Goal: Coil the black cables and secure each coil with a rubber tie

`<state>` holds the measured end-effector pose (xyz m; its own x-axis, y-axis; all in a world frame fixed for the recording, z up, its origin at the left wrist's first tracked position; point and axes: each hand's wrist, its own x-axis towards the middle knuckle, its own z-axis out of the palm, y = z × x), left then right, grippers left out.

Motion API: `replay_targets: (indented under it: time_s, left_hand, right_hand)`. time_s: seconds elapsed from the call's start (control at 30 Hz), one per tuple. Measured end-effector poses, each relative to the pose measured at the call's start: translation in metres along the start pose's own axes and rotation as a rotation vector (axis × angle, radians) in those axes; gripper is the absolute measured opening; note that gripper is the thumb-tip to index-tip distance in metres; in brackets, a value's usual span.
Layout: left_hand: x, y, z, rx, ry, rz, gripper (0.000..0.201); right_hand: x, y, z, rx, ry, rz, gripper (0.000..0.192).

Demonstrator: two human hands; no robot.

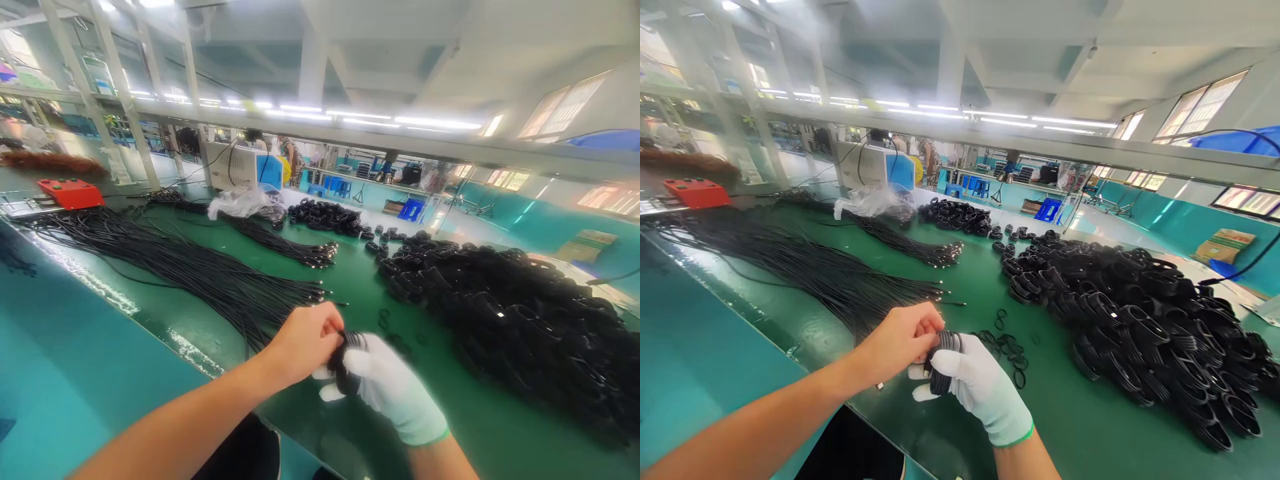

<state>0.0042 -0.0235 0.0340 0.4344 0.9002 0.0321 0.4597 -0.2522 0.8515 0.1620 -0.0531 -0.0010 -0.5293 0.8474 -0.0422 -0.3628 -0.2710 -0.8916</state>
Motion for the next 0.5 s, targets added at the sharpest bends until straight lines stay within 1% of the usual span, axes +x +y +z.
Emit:
replay_targets:
  time_s: [0.07, 0.13, 0.23, 0.3, 0.37, 0.43, 0.5]
  left_hand:
    - [0.003, -0.002, 0.004, -0.006, 0.011, -0.017, 0.009]
    - [0.005, -0.003, 0.006, 0.048, 0.055, 0.002, 0.005]
    - [0.008, -0.005, 0.008, 0.108, 0.091, 0.010, 0.005]
    - [0.011, -0.007, 0.008, 0.091, 0.075, -0.008, 0.005]
    - [0.012, -0.011, 0.009, 0.024, 0.041, -0.049, 0.004]
    - [0.012, -0.015, 0.011, -0.065, 0.002, -0.108, 0.012]
    - [0.011, -0.021, 0.013, -0.105, -0.011, -0.143, 0.020]
  right_hand:
    - [0.001, 0.002, -0.001, 0.010, 0.017, -0.005, 0.037]
    - [0.003, 0.005, -0.002, 0.013, 0.035, -0.012, 0.035]
    - [0.003, 0.008, -0.004, 0.006, 0.068, -0.039, 0.032]
    - [0.003, 0.009, -0.005, 0.002, 0.073, -0.056, 0.031]
    - [0.003, 0.010, -0.004, 0.007, 0.061, -0.054, 0.031]
    - [0.004, 0.011, -0.001, 0.011, 0.051, -0.042, 0.029]
    - [0.004, 0.012, 0.003, 0.006, 0.058, -0.029, 0.027]
